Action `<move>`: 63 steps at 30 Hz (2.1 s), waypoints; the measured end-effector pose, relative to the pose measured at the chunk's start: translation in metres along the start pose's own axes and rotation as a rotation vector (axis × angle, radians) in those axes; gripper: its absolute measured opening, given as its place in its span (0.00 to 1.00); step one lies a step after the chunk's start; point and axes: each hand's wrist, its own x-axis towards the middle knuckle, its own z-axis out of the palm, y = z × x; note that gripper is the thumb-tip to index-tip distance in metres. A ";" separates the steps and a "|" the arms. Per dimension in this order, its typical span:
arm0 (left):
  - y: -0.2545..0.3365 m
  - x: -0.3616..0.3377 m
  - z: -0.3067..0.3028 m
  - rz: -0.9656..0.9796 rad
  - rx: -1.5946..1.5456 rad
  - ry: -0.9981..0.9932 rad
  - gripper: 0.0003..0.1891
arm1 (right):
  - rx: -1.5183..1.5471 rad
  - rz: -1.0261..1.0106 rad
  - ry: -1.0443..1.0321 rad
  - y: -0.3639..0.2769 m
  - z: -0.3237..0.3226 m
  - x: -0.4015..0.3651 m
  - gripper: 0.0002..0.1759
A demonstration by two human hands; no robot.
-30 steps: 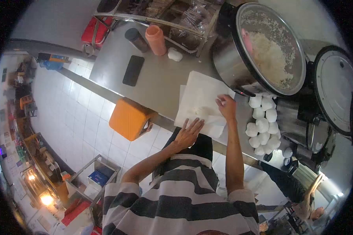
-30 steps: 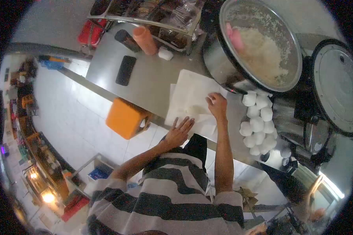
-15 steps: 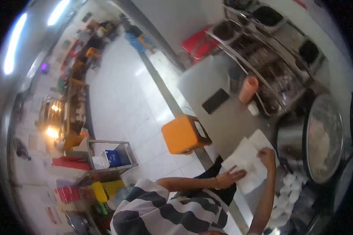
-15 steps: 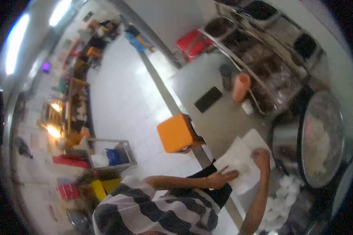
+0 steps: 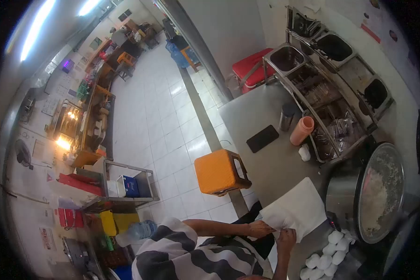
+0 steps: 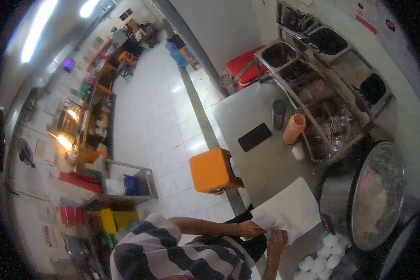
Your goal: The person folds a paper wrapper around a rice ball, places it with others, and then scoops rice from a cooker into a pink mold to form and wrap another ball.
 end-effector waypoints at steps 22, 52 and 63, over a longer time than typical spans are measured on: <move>0.008 0.079 -0.058 -0.576 -0.105 0.438 0.28 | -0.167 0.303 0.267 0.035 -0.027 0.046 0.10; -0.077 0.069 -0.012 -0.293 -0.340 0.250 0.10 | 0.197 0.201 -0.098 0.076 -0.012 -0.004 0.11; -0.072 0.097 -0.024 -0.386 -0.233 0.136 0.10 | 0.333 0.516 -0.152 0.093 0.005 0.037 0.09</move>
